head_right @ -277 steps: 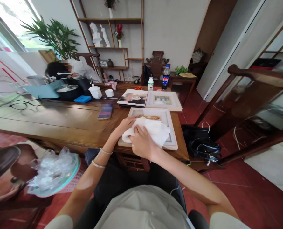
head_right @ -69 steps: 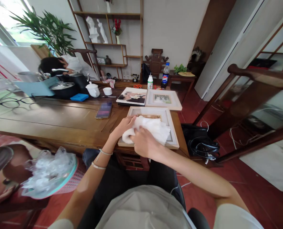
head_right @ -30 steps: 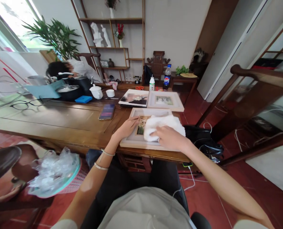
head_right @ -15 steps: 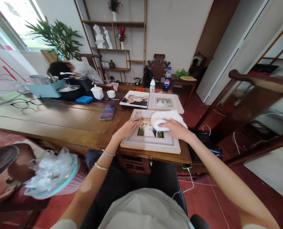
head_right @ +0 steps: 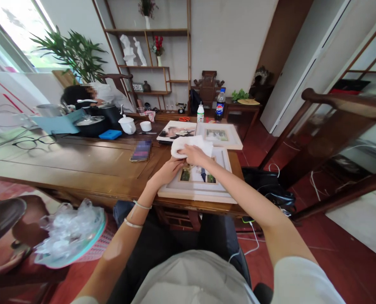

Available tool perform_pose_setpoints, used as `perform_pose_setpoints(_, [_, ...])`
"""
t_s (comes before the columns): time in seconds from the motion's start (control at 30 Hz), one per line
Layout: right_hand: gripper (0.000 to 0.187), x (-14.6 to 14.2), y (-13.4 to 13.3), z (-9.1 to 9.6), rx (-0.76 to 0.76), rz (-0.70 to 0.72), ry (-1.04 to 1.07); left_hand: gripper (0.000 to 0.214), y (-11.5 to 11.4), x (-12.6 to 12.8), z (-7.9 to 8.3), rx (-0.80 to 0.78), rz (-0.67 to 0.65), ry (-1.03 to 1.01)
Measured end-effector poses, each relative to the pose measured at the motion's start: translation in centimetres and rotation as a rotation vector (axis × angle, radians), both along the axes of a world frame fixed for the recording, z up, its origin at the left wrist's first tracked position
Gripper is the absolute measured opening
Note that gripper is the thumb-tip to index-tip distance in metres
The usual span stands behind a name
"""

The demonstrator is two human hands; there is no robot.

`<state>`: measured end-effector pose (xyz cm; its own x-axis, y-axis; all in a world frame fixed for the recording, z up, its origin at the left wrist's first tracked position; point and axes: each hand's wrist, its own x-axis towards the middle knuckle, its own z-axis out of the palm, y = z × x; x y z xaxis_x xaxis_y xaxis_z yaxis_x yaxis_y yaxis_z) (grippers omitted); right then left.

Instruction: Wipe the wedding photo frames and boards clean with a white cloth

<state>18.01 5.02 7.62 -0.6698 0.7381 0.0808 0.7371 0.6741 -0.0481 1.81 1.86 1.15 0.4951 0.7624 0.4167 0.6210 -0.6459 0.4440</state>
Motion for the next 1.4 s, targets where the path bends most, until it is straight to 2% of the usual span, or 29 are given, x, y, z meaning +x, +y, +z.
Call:
perform_pose_setpoints(0.13, [0.044, 4.3, -1.3, 0.5, 0.003, -0.098, -0.023, 0.035, -0.2, 0.0, -0.1, -0.016, 0.015, -0.012])
perform_pose_setpoints(0.27, [0.053, 9.3, -3.0, 1.5, -0.023, -0.275, -0.087, 0.036, -0.3, 0.2, -0.1, -0.042, 0.059, -0.02])
perform_pose_setpoints(0.37, [0.058, 9.8, -4.3, 1.5, 0.023, -0.344, -0.116, 0.037, -0.5, 0.3, 0.0, -0.054, 0.071, -0.037])
perform_pose_setpoints(0.43, [0.058, 8.4, -5.1, 1.1, 0.073, -0.308, -0.123, 0.038, -0.6, 0.3, 0.2, -0.055, 0.078, -0.072])
perform_pose_setpoints(0.53, [0.057, 4.9, -6.2, 0.1, 0.111, -0.172, -0.097, 0.04, -0.8, 0.3, 0.6, -0.012, 0.09, -0.181])
perform_pose_setpoints(0.63, [0.056, 1.7, -7.3, -0.5, 0.086, 0.001, -0.05, 0.039, -1.0, 0.0, 0.6, 0.068, 0.169, -0.306])
perform_pose_setpoints(0.73, [0.057, 0.4, -8.9, -0.4, 0.048, 0.121, -0.026, 0.036, -0.9, -0.3, 0.5, 0.104, 0.242, -0.348])
perform_pose_setpoints(0.8, [0.056, 0.8, -10.4, 0.1, -0.016, 0.186, -0.018, 0.034, -0.8, -0.4, 0.3, 0.11, 0.246, -0.33])
perform_pose_setpoints(0.9, [0.056, 3.0, -13.4, 1.6, -0.137, 0.251, 0.01, 0.033, -0.6, -0.4, 0.2, 0.105, 0.239, -0.294])
perform_pose_setpoints(1.03, [0.058, 7.6, -17.2, 4.0, -0.237, 0.16, 0.04, 0.036, -0.5, -0.5, 0.1, 0.088, 0.266, -0.278])
perform_pose_setpoints(1.1, [0.057, 10.2, -18.5, 4.4, -0.231, 0.098, 0.069, 0.039, -0.5, -0.5, 0.0, 0.072, 0.293, -0.301])
perform_pose_setpoints(1.17, [0.056, 12.4, -19.1, 3.9, -0.136, 0.018, 0.127, 0.043, -0.5, -0.5, -0.2, 0.007, 0.332, -0.356])
perform_pose_setpoints(1.23, [0.056, 13.8, -19.2, 2.4, -0.018, -0.06, 0.172, 0.055, -0.4, -0.5, -0.5, -0.127, 0.376, -0.454])
perform_pose_setpoints(1.33, [0.052, 14.5, -18.9, -0.5, 0.044, -0.089, 0.189, 0.076, -0.7, -0.5, -0.3, -0.417, 0.427, -0.672])
perform_pose_setpoints(1.4, [0.046, 14.4, -18.7, -2.0, 0.031, -0.063, 0.213, 0.077, -1.4, -0.6, 0.3, -0.65, 0.349, -0.84])
